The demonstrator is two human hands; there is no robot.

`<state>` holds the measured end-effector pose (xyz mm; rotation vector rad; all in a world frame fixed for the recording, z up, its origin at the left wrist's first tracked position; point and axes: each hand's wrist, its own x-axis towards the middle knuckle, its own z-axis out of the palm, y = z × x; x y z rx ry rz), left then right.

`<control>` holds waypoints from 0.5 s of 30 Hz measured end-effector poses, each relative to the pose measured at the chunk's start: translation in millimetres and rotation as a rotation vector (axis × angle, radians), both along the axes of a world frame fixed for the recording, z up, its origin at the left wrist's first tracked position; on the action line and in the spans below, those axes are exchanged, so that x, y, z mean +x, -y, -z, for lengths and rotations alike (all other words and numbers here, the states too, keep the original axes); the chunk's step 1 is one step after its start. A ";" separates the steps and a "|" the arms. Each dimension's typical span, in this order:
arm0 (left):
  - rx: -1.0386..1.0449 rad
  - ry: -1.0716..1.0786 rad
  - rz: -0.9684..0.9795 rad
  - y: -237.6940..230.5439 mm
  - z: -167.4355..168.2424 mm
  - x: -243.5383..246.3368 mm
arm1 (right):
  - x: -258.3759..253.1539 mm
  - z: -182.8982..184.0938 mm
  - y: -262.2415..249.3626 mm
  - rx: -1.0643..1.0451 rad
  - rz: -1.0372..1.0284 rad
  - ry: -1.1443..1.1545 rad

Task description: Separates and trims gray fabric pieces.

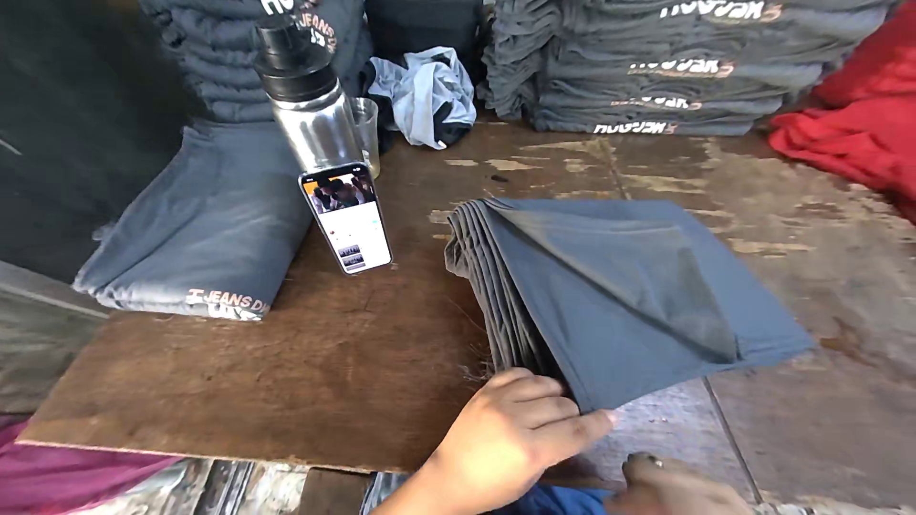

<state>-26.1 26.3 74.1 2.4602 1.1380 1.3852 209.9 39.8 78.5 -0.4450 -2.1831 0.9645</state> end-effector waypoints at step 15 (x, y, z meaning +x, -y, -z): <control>-0.717 1.529 0.309 -11.6 5.9 46.6 | -22.1 24.9 -10.6 -0.037 0.441 0.017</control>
